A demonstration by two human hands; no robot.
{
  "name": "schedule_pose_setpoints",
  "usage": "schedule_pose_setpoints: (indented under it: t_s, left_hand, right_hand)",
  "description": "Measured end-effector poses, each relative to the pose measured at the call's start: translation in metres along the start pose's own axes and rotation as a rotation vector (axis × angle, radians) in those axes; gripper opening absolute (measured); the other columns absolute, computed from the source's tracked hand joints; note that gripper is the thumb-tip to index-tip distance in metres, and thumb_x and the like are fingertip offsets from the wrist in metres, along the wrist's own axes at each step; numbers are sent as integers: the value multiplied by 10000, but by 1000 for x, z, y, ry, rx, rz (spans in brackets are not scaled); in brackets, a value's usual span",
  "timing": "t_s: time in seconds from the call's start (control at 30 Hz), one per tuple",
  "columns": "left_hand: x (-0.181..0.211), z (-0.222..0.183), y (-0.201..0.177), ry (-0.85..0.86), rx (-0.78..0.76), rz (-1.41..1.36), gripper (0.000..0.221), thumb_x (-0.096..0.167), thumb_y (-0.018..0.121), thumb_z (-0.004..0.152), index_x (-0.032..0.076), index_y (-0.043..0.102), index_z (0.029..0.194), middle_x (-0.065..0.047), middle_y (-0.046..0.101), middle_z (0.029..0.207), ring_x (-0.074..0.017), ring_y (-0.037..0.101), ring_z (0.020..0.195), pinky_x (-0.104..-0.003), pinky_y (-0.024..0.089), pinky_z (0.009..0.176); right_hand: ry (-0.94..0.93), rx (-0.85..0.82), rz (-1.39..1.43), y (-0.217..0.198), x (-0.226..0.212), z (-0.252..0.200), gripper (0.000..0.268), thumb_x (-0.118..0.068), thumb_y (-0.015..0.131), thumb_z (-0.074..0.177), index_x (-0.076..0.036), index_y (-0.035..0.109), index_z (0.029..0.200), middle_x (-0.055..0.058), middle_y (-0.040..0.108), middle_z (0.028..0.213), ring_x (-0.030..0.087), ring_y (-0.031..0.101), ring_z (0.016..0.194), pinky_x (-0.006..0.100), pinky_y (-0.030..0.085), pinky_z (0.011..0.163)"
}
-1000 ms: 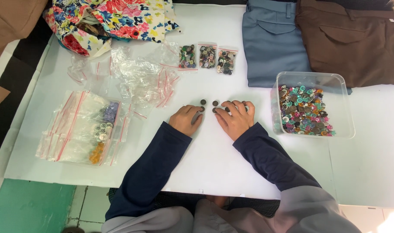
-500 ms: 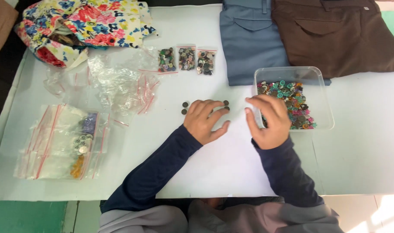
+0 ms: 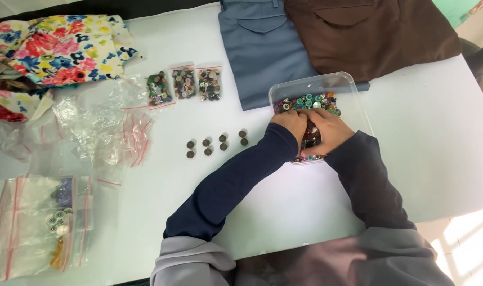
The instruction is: Sorting and bagging small colorful buttons on a work table
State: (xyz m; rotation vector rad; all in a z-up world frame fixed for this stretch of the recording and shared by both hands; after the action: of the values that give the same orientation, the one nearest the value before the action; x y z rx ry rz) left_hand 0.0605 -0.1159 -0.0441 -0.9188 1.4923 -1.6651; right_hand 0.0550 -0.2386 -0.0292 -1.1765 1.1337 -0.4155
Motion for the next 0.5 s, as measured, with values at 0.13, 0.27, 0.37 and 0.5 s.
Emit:
schedule_pose_setpoints:
  t_s: [0.13, 0.27, 0.37, 0.5]
  left_hand:
    - [-11, 10, 7, 2, -185, -94, 879, 450, 989, 454, 33, 667, 1158, -180, 669, 1033, -372, 736, 873, -521, 605, 688]
    - [-16, 4, 8, 59, -138, -206, 354, 280, 845, 692, 68, 748, 957, -117, 717, 912, -336, 754, 795, -483, 610, 645]
    - [-16, 0, -4, 65, -99, -188, 117, 177, 765, 788, 94, 746, 868, -74, 723, 809, -305, 752, 734, -430, 609, 612]
    - [-17, -3, -21, 110, -74, -244, 41, 118, 716, 853, 77, 709, 848, -81, 721, 719, -290, 735, 657, -386, 593, 567]
  right_hand:
    - [76, 11, 33, -6, -7, 1, 1156, -475, 952, 518, -183, 463, 1524, 240, 560, 1405, 505, 552, 1282, 648, 422, 1087]
    - [-1, 127, 104, 11, 17, 3, 810, -385, 917, 690, -165, 609, 1406, 213, 657, 1271, 475, 622, 1190, 597, 494, 997]
    - [-8, 174, 88, 12, 20, 2, 620, -391, 904, 729, -163, 692, 1265, 163, 713, 1179, 422, 679, 1104, 541, 549, 935]
    - [35, 227, 60, 22, 33, 0, 392, -322, 826, 854, -186, 730, 1209, 101, 749, 1112, 325, 740, 990, 497, 600, 815]
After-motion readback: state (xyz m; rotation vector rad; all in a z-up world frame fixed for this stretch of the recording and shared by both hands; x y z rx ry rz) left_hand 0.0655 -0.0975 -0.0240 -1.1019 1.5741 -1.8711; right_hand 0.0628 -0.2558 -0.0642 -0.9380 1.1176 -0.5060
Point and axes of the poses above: each hand's wrist, its own z-axis towards the middle knuckle, its own y-axis out of the palm, x = y × z, the point moved 4 cm from there along z, towards the middle knuckle
